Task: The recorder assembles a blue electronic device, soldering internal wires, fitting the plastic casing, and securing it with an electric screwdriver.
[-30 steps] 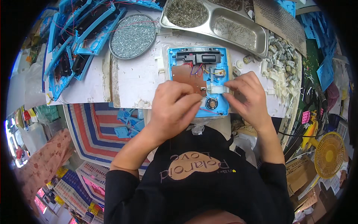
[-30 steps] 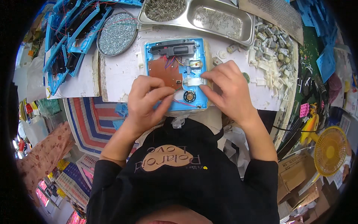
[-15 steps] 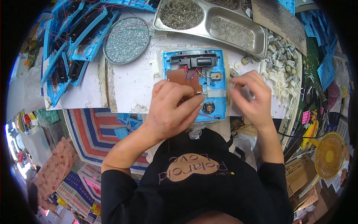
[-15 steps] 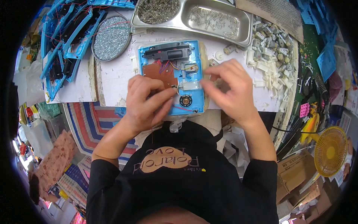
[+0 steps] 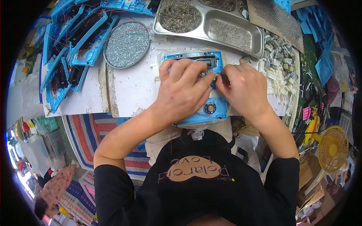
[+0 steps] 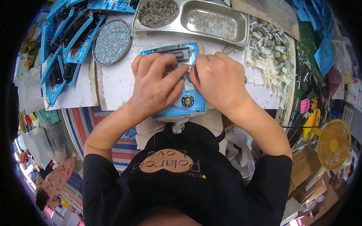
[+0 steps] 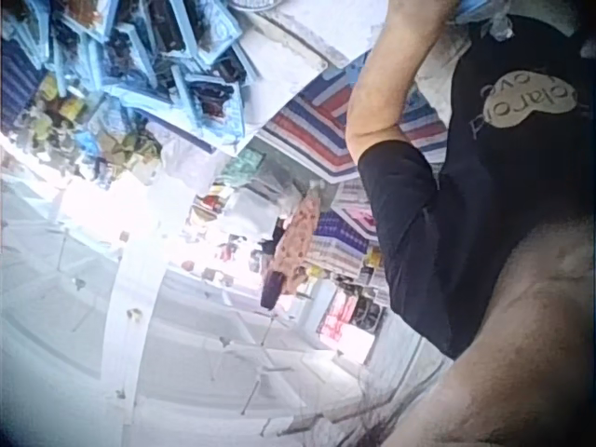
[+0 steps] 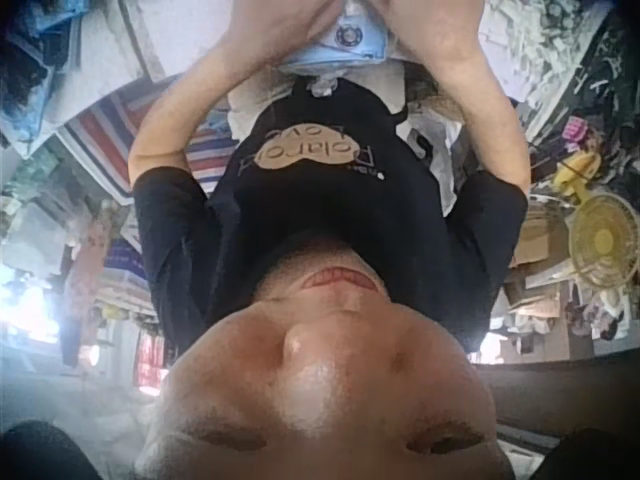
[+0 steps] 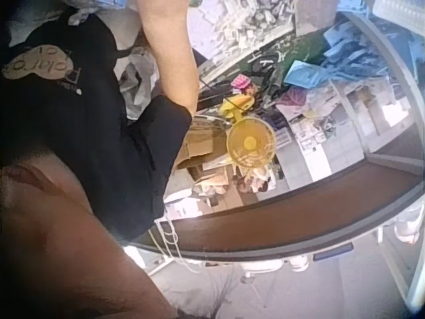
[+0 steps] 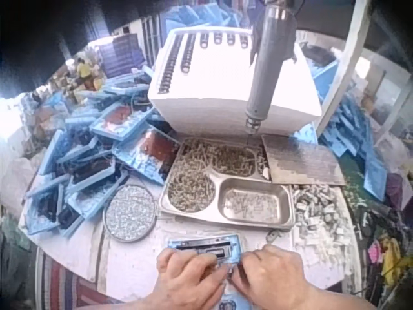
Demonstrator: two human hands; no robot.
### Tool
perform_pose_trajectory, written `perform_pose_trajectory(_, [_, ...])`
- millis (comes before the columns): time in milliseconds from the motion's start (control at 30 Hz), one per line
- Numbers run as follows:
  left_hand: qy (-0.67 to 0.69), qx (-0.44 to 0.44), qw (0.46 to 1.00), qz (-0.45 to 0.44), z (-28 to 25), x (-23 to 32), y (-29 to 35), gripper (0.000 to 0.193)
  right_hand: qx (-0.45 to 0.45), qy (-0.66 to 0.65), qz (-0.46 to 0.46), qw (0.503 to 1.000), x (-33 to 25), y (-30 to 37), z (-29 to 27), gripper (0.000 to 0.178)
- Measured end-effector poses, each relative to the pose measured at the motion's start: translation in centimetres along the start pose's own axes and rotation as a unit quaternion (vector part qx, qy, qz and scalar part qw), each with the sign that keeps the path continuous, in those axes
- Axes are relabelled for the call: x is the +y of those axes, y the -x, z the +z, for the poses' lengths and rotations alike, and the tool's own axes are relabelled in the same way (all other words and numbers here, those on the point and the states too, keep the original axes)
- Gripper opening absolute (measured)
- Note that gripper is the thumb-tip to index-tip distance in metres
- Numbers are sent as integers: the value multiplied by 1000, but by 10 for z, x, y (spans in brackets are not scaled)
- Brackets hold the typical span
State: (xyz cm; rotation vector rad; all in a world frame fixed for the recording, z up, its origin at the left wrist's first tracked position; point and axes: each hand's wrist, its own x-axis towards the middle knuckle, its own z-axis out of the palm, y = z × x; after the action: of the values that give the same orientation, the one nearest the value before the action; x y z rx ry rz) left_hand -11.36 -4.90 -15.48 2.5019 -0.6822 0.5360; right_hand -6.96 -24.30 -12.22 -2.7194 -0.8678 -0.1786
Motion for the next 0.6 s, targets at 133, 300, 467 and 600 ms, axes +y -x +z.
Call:
perform_pose_trajectory(133, [-28,-19,999,13,0,-1,4,32,2,-27,51,998,-1,2,4,19])
perform_pose_trajectory(300, [-22,-11,1000,15,3,-3,5,32,-94,-172,138,971,12,-5,-1,19])
perform_pose_trajectory(467, [-29,-17,999,12,3,-3,6,33,-134,-71,84,985,6,-19,-9,18])
perform_pose_trajectory(600, [-21,-16,1000,6,2,-5,7,34,-137,-118,116,977,10,-16,-10,22])
